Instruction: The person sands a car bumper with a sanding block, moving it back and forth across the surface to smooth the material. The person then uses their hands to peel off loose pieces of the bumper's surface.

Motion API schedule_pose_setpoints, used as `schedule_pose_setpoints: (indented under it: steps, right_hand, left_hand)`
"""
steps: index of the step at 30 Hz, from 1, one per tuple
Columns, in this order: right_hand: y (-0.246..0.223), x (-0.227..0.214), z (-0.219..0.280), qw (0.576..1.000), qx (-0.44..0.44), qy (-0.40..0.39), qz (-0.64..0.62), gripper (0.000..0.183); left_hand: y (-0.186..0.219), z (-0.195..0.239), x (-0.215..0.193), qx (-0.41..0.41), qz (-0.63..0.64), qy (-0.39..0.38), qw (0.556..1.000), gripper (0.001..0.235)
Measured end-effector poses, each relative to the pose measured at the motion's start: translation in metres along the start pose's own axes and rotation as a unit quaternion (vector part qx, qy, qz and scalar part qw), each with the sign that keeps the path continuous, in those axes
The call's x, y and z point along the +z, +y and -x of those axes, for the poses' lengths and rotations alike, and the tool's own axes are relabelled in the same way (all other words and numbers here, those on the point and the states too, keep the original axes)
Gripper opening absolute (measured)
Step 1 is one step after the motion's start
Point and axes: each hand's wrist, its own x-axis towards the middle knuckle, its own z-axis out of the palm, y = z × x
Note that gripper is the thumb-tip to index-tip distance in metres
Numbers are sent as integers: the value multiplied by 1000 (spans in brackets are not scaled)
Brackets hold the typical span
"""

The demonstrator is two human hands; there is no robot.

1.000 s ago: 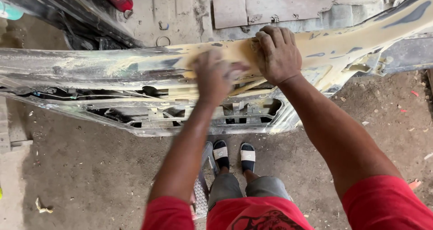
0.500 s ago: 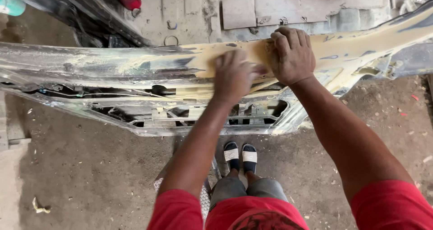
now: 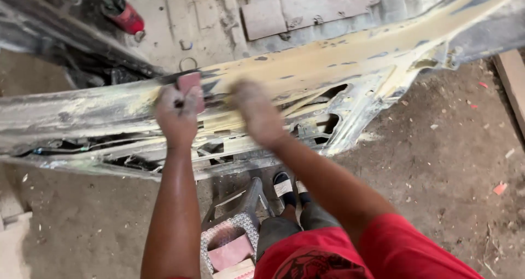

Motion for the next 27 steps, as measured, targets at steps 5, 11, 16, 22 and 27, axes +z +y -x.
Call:
schedule_pose_setpoints:
  steps: [5,11,16,22,27]
  right_hand:
    - [-1,14,-15,949,-178,-230,125,44]
    - [60,-175,4,986,162,36,17,52]
    - [94,-111,22,937,192,269,-118,42]
    - [-7,14,20,998,19,-57,31,36]
    - [2,-85,-9,980,49,-182,-70,43]
  left_hand:
    - [-8,-4,-8,-84,21,33,996,43]
    - [9,-9,-4,-4,11,34,999,42]
    - [7,-7,0,9,-15,38,999,42]
    - [-10,-2,-2,8,-45,7,999,42]
    - [5,-2,-6,16,-60,1,998,41]
